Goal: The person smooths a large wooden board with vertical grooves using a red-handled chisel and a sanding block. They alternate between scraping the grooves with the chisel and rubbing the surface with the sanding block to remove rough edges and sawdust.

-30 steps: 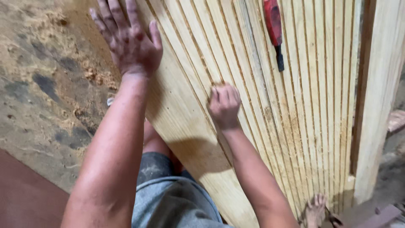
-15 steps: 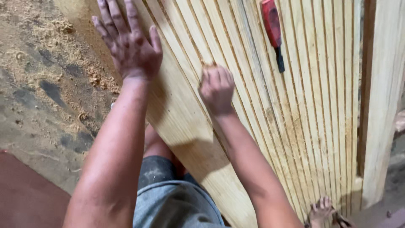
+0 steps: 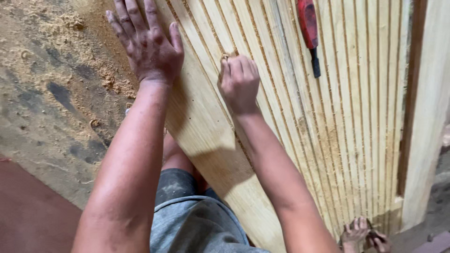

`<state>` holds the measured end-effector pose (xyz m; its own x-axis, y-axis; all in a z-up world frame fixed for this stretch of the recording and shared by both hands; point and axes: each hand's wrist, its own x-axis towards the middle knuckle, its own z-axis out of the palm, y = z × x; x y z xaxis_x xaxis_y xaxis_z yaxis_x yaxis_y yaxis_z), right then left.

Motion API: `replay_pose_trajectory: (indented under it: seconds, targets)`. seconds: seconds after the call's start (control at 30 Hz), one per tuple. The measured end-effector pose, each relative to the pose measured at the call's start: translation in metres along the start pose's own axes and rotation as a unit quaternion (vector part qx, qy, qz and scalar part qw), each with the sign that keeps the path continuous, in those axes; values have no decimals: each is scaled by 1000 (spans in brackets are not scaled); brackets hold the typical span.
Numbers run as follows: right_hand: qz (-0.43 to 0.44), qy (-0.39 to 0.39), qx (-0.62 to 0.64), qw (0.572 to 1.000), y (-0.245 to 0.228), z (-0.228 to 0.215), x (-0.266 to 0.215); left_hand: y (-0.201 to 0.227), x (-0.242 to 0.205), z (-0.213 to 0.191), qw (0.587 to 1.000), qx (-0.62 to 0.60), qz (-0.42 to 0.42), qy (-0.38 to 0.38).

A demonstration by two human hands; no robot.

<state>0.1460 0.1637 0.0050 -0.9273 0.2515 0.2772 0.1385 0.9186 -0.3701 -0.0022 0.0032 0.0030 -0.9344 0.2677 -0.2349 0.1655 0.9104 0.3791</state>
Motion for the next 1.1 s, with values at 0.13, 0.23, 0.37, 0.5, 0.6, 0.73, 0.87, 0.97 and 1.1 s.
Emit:
replay_pose_trajectory:
  seconds: [0.13, 0.23, 0.37, 0.5, 0.6, 0.73, 0.87, 0.97, 1.1]
  targets:
    - [-17, 15, -4, 1000, -5, -41, -32, 1, 7, -3, 999, -16, 10, 28]
    - [21, -10, -9, 1000, -6, -46, -47, -4, -3, 4, 1000, 0, 17, 14]
    - [-26, 23, -30, 999, 6, 1, -7, -4, 7, 2, 998, -4, 29, 48]
    - [-25, 17, 1, 1000, 5, -20, -23, -3, 3, 3, 999, -12, 25, 42]
    - [14, 7, -9, 1000, -7, -48, -48, -5, 5, 6, 999, -19, 32, 39]
    - [-5, 31, -37, 999, -2, -23, -31, -7, 3, 11, 997, -24, 45, 61]
    - [5, 13, -45, 999, 8, 0, -26, -7, 2, 12, 996, -22, 45, 75]
    - [1, 17, -44, 999, 7, -25, -57, -9, 5, 12, 997, -22, 38, 58]
    - [4, 8, -62, 998, 5, -41, -73, -8, 1, 12, 998, -11, 36, 55]
